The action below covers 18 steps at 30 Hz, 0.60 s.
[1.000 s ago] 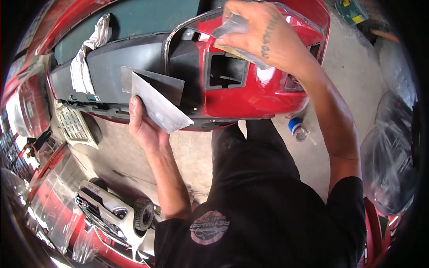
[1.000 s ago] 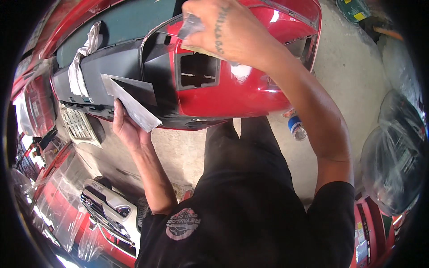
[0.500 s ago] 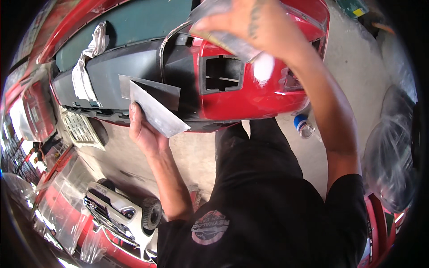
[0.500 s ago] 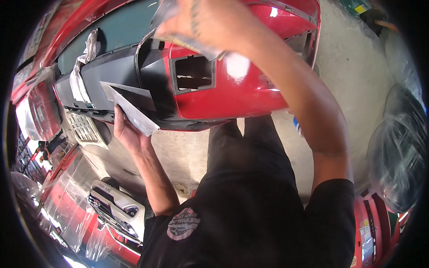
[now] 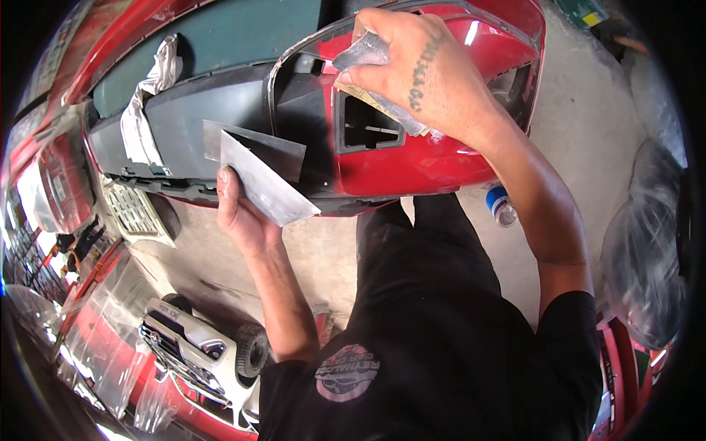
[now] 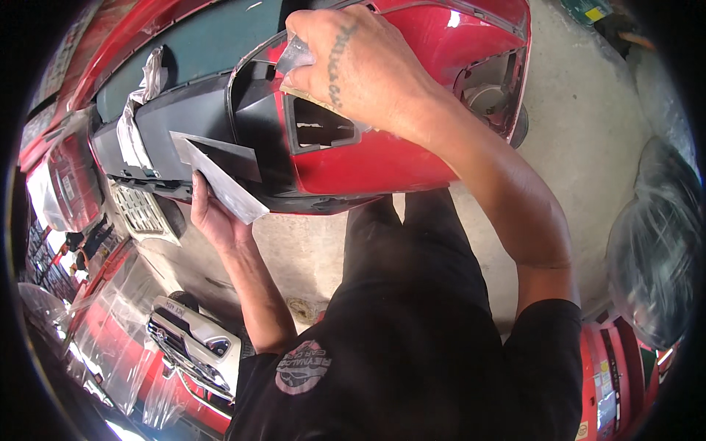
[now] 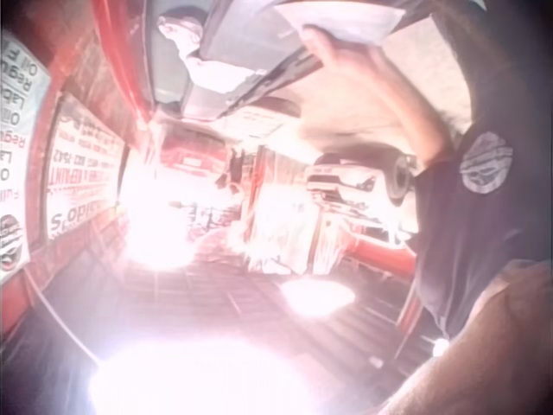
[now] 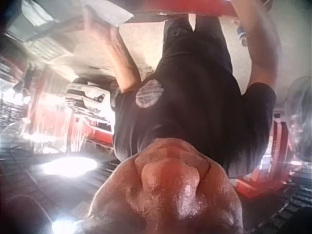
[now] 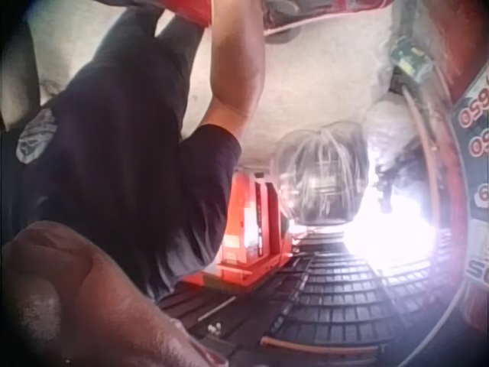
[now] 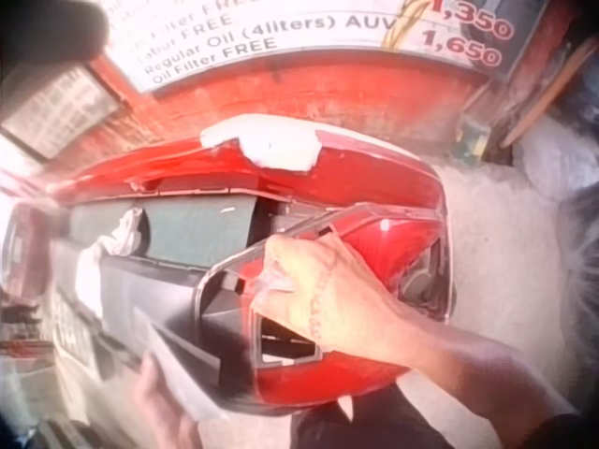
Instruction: The person cleans a red car bumper with a cloth, then mixes a filler material in a small container and applies it to two small metal plates.
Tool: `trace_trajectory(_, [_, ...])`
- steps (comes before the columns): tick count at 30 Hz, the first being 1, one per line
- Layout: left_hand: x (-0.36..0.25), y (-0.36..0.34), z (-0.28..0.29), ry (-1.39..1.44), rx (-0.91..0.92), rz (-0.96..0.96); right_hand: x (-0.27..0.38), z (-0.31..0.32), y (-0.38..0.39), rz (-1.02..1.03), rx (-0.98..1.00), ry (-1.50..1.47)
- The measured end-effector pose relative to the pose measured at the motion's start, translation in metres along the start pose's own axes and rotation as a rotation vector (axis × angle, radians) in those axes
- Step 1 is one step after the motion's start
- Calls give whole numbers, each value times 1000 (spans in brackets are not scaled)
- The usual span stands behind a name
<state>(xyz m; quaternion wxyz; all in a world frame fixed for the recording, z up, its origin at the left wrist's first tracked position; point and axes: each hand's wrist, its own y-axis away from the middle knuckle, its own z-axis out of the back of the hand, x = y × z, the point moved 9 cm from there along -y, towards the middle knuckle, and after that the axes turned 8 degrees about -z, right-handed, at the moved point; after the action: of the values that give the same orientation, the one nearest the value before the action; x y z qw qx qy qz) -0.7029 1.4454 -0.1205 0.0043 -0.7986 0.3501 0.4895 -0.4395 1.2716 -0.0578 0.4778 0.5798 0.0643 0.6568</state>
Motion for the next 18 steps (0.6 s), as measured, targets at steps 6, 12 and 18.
trace_trajectory(6, [0,2,-11,8,27,-15,8,8,2,409,-116,-64])
trace_trajectory(12, [0,0,-7,23,32,-14,7,7,-4,354,-101,-56])
trace_trajectory(18, [-1,0,-4,8,13,-11,7,13,-2,607,-432,123])
